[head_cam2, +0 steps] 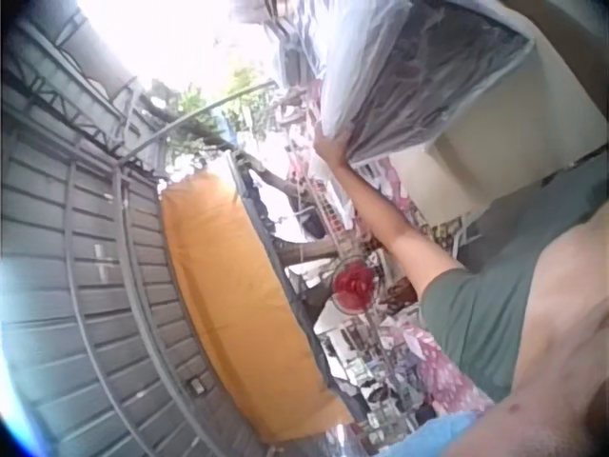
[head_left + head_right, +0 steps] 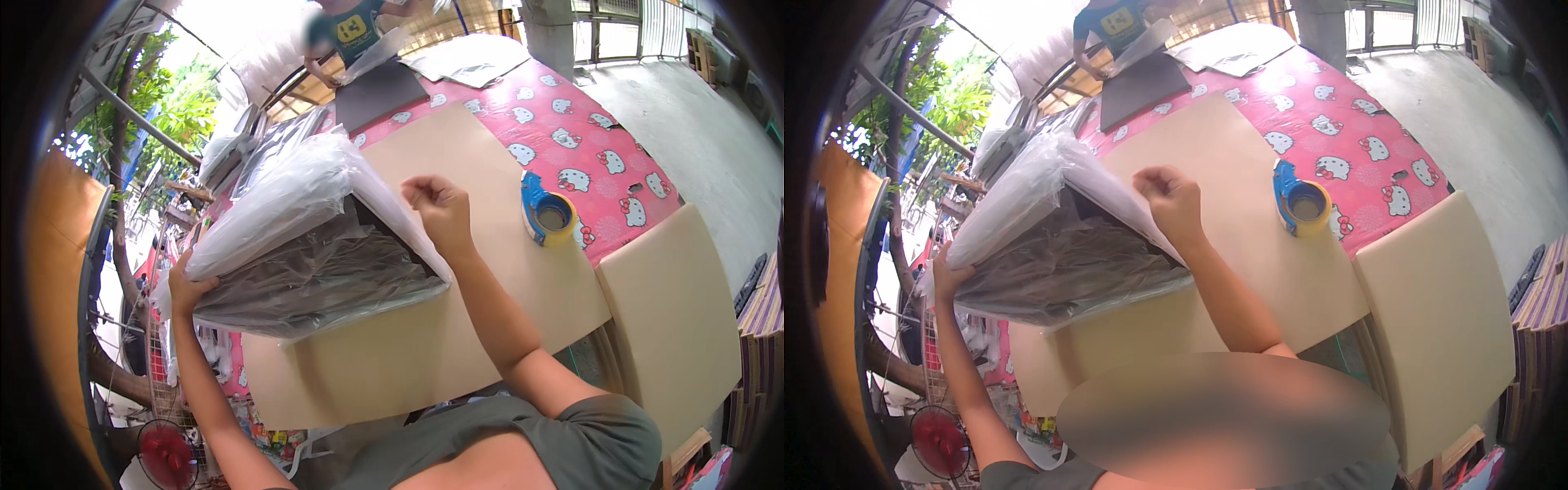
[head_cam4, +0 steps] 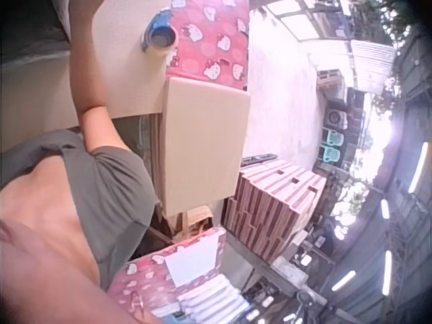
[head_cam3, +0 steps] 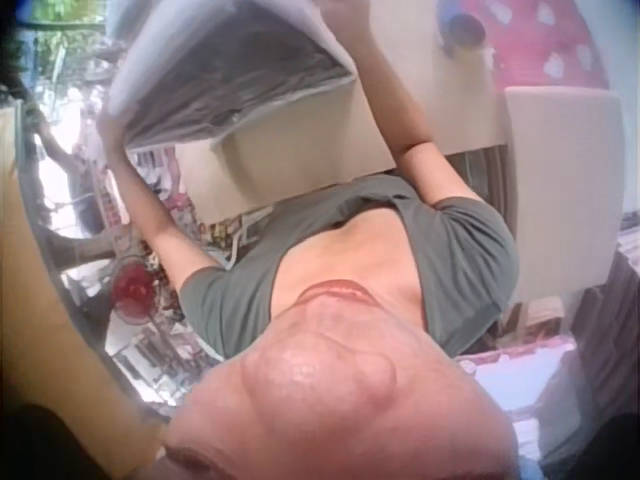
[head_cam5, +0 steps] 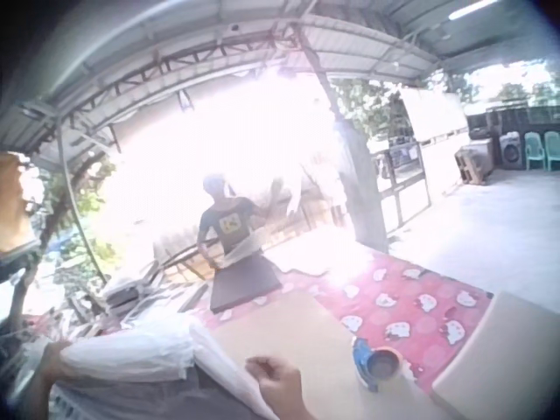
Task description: The person wraps a flat item inside a large sheet of brown paper, securing the folds with tape, and then takes another item from a stack to repeat the process.
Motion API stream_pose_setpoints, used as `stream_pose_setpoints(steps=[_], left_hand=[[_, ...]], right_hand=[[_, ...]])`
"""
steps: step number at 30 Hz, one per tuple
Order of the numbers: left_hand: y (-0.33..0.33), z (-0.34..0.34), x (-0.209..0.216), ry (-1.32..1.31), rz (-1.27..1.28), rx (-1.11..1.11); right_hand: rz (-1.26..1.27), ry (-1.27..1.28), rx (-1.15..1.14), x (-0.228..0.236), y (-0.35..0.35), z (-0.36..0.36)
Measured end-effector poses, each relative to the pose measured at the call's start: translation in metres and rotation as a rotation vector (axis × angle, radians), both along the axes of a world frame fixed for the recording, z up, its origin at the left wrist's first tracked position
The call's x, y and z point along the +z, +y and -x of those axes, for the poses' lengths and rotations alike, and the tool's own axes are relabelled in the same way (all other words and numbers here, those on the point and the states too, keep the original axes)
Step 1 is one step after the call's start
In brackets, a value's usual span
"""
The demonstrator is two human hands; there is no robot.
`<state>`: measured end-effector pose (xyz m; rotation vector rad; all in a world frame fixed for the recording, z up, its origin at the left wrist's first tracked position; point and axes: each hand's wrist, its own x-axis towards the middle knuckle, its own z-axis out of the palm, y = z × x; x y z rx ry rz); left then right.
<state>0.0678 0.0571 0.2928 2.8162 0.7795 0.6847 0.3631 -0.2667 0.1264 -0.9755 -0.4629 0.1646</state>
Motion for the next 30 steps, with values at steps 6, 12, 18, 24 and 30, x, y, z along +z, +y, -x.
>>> stream_pose_setpoints(steps=[6, 12, 18, 24, 30], left_hand=[[-0.014, -0.005, 0.008, -0.064, -0.092, -0.003], [-0.021, -0.009, 0.004, -0.075, -0.123, 0.013], [-0.015, -0.009, 0.003, -0.103, -0.149, -0.072], [-0.019, -0.011, 0.006, -0.065, -0.146, -0.054], [-0.002, 0.003, -0.006, -0.079, -0.213, -0.023]], right_hand=[[-0.034, -0.095, 0.093, 0.035, 0.015, 0.005], [-0.172, 0.052, -0.015, 0.032, 0.006, 0.002], [0.021, -0.026, -0.062, 0.034, 0.015, 0.021], [-0.111, -0.092, -0.121, 0.041, 0.012, 0.029], [-0.112, 0.064, -0.274, 0.035, 0.001, 0.009]])
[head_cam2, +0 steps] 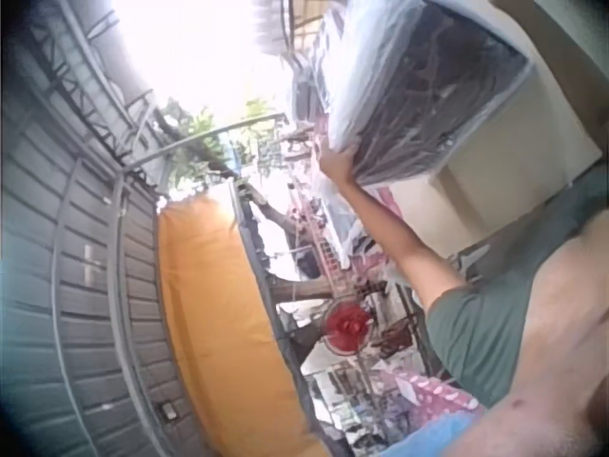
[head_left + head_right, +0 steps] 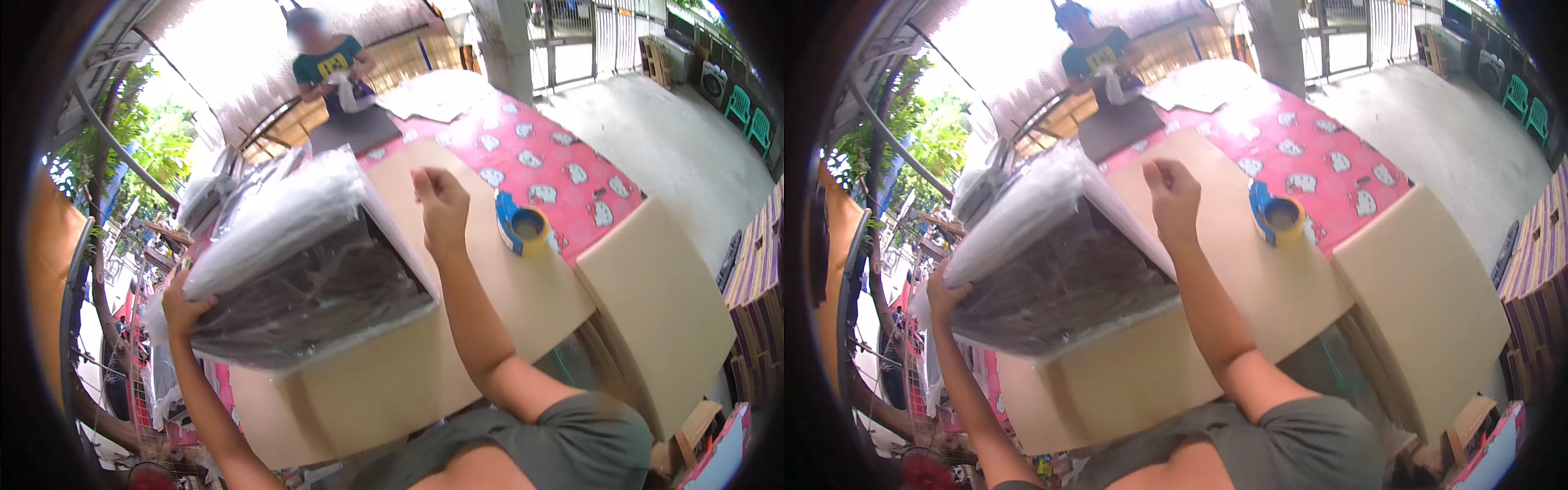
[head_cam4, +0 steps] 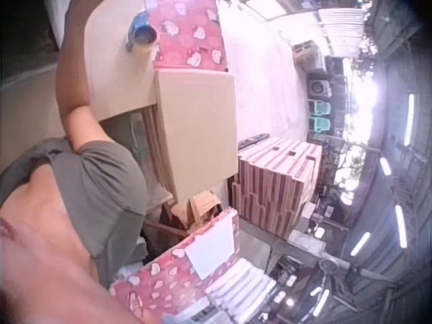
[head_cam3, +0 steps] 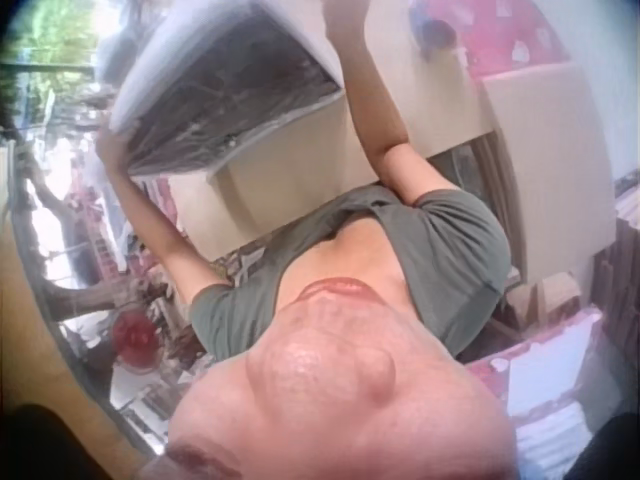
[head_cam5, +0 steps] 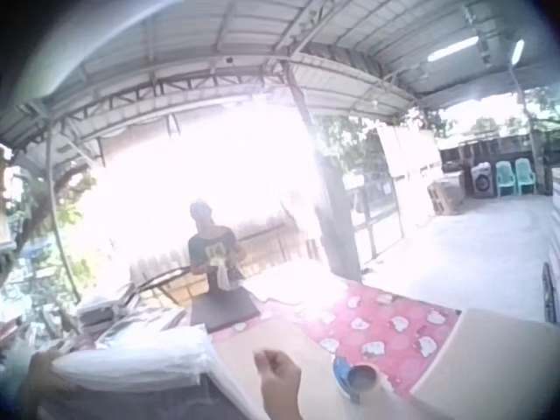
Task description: The person wraps a flat item inside a large sheet of brown paper, securing the folds with tape, and then takes another item from a stack to repeat the process.
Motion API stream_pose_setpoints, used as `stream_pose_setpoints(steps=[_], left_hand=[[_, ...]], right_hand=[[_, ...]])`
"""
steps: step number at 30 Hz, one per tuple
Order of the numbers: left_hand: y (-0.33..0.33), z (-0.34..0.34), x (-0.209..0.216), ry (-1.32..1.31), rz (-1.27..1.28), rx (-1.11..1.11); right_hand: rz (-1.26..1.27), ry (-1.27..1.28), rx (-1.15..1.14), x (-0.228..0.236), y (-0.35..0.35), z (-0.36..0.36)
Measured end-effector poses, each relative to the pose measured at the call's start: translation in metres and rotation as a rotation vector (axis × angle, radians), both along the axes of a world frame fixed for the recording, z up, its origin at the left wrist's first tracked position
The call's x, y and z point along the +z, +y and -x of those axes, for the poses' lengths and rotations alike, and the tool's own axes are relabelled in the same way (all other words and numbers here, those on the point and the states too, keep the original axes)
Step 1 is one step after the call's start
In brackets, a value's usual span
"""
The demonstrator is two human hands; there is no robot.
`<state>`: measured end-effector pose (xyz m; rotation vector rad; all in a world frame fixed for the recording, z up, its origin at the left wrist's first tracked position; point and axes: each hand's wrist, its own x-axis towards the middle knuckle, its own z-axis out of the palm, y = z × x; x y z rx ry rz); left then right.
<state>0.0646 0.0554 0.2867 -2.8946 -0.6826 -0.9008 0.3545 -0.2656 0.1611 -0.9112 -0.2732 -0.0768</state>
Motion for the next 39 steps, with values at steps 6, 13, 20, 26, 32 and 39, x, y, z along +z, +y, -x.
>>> stream_pose_setpoints(steps=[6, 13, 20, 26, 32, 39], left_hand=[[-0.003, -0.012, 0.005, 0.016, 0.052, -0.019], [-0.023, -0.012, 0.017, 0.039, 0.087, -0.012], [-0.003, 0.027, 0.015, -0.196, -0.067, -0.196], [0.112, 0.131, -0.106, -1.235, 0.294, -0.094], [0.165, 0.105, -0.217, -0.938, 1.347, -0.326], [0.157, 0.144, -0.291, -0.582, 0.696, -0.146]], right_hand=[[0.155, -0.103, 0.056, -0.004, 0.011, 0.018], [0.134, -0.219, -0.027, -0.003, 0.005, 0.029], [0.052, -0.418, 0.214, -0.026, -0.01, 0.007], [0.219, -0.444, 0.464, -0.031, 0.004, 0.033], [0.333, -0.295, 0.366, -0.036, -0.01, 0.039], [0.73, -0.317, 0.263, -0.075, -0.028, 0.034]])
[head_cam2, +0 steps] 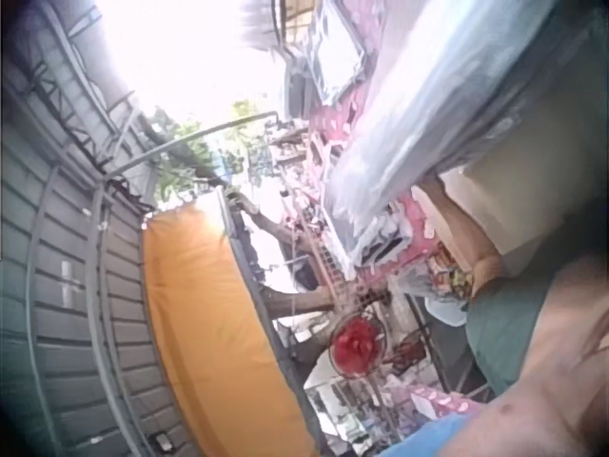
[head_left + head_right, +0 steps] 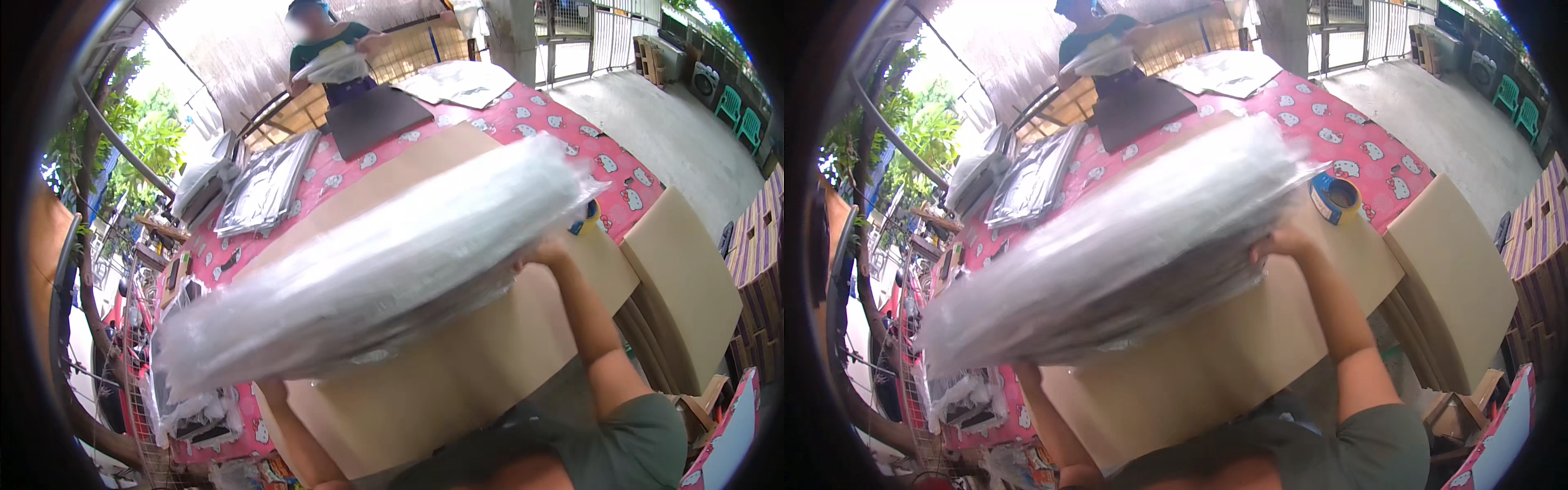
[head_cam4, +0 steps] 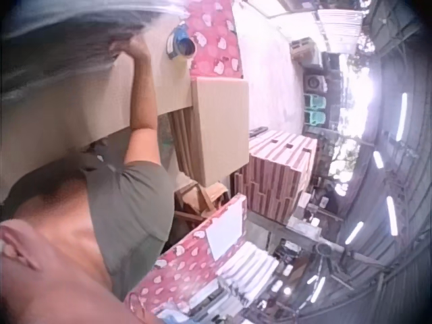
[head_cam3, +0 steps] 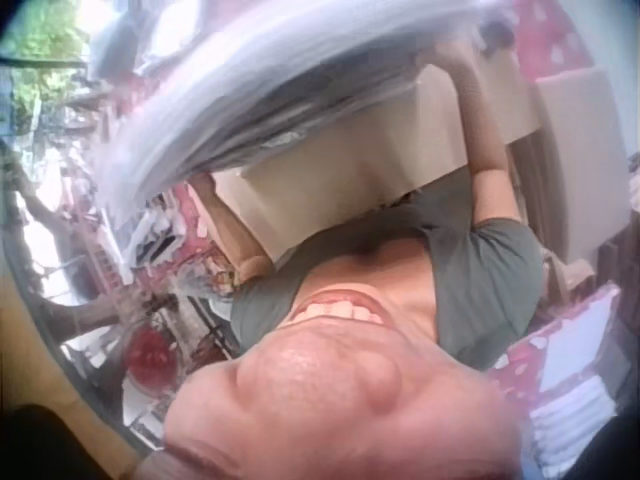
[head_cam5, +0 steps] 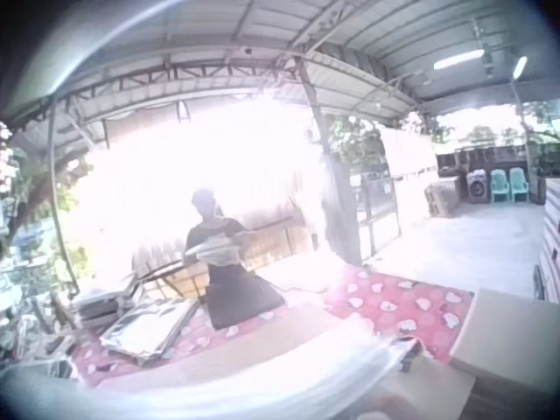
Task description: The person wraps a flat item inside a large sheet of brown paper, securing the folds with tape, and then takes another item from a stack to repeat the process.
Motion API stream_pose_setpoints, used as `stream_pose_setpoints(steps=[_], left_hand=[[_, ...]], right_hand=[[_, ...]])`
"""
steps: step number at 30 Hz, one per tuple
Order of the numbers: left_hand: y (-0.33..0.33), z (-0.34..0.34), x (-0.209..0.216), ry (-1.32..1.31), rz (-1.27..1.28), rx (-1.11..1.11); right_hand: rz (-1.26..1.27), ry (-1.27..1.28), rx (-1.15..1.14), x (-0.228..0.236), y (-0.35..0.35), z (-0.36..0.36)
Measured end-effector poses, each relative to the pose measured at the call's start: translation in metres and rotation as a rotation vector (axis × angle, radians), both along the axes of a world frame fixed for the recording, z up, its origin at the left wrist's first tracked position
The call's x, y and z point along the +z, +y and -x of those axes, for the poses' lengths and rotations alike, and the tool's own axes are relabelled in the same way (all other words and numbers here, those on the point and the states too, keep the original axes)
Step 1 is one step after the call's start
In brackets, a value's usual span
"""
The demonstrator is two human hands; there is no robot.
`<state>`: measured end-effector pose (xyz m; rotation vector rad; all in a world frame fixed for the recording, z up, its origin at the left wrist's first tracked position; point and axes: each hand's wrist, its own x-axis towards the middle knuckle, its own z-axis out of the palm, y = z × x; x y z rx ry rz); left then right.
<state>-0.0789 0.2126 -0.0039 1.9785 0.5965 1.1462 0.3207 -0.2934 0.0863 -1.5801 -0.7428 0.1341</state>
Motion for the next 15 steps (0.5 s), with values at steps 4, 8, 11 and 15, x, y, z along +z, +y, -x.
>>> stream_pose_setpoints(steps=[4, 8, 11, 15], left_hand=[[0.024, -0.008, 0.018, -0.175, 0.441, -0.027], [-0.013, -0.082, 0.101, -0.168, 0.605, -0.144], [-0.019, -0.147, 0.165, 0.206, 0.6, -0.255], [-0.044, -0.26, 0.17, 0.862, 0.586, -0.455]], right_hand=[[-0.498, 0.165, -0.022, -0.012, 0.029, 0.029], [-0.478, 0.402, -0.067, 0.024, 0.012, 0.078], [-0.516, 0.791, -0.257, 0.037, -0.012, 0.123], [-0.522, 1.168, -0.412, -0.007, -0.028, 0.173]])
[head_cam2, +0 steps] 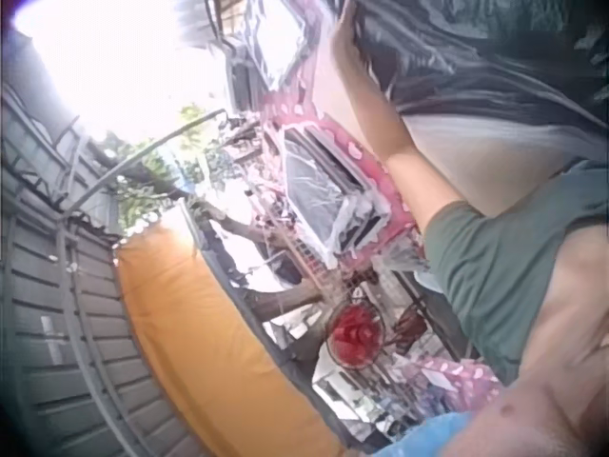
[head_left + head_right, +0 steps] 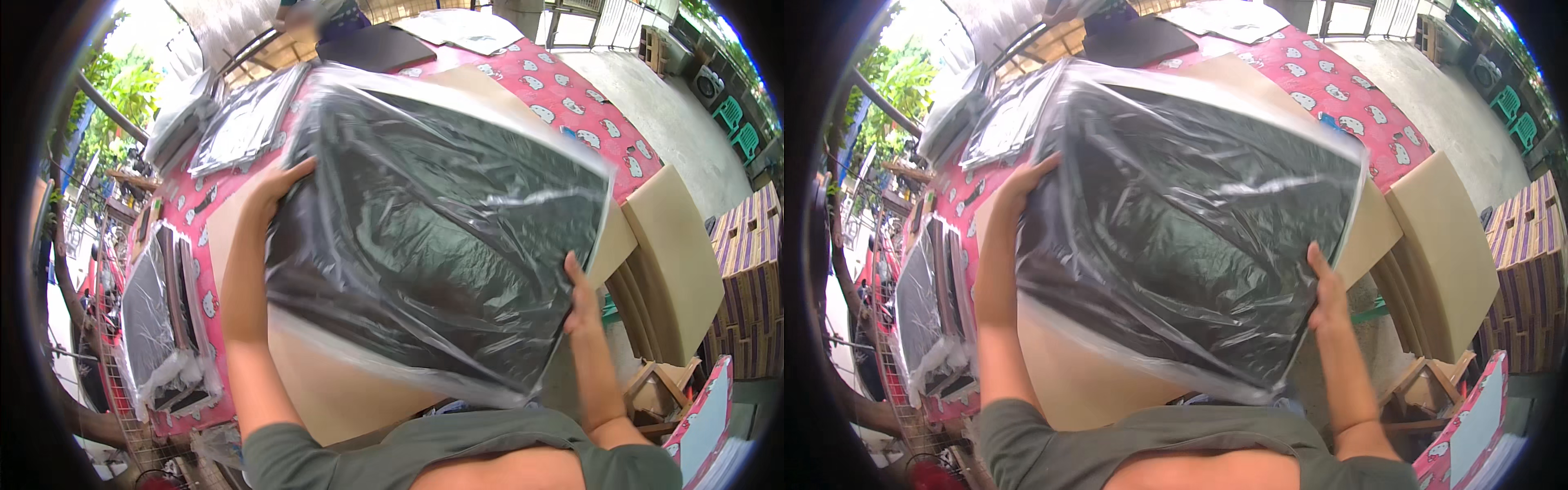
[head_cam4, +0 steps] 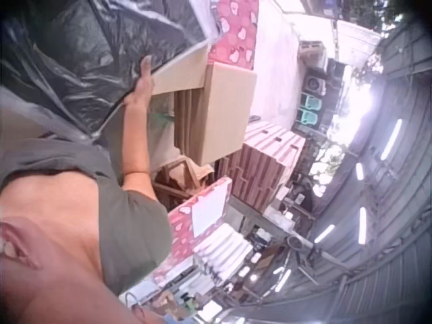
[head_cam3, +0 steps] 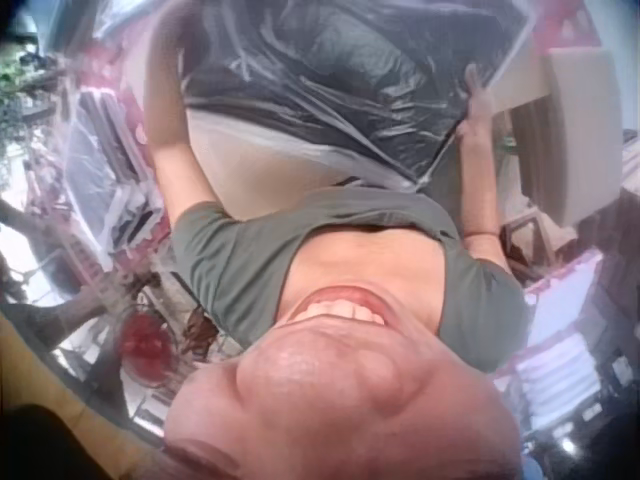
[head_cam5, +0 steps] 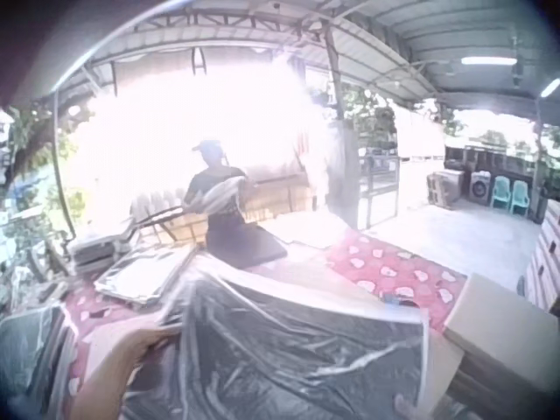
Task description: The person wraps a flat item inside a large sheet of brown paper, securing the folds with tape, and then takes another item from a stack to repeat the process.
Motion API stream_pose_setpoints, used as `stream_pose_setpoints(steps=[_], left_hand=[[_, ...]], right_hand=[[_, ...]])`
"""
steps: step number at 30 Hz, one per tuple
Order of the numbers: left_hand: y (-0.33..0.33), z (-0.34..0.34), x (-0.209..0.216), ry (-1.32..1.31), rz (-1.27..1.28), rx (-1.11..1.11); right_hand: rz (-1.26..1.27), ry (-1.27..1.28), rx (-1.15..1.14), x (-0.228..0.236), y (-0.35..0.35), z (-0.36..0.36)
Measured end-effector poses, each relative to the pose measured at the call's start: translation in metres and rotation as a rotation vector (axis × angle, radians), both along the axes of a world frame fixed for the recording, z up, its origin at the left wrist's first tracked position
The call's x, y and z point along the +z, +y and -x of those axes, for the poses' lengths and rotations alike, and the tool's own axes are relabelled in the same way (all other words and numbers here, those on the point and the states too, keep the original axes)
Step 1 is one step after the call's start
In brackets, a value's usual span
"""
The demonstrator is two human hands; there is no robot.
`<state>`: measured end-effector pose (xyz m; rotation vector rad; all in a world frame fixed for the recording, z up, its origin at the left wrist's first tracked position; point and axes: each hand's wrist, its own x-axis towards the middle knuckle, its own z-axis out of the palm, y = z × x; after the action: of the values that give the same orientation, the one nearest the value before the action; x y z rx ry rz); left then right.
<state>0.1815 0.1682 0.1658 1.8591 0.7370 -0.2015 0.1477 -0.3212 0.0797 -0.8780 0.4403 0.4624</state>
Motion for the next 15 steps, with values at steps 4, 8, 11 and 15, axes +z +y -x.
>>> stream_pose_setpoints(steps=[4, 8, 11, 15], left_hand=[[-0.009, -0.083, -0.07, 0.339, -0.303, -0.084], [0.007, -0.142, -0.135, 0.343, -0.27, -0.3], [0.013, -0.173, -0.156, 0.348, -0.149, -0.417], [0.025, -0.201, -0.154, 0.12, -0.543, -0.487]], right_hand=[[-0.063, 0.229, -0.098, -0.064, 0.017, 0.036], [-0.013, 0.373, -0.262, -0.088, 0.04, 0.066], [-0.037, 0.421, -0.296, -0.085, 0.058, 0.072], [-0.241, 0.457, -0.21, -0.073, 0.084, 0.07]])
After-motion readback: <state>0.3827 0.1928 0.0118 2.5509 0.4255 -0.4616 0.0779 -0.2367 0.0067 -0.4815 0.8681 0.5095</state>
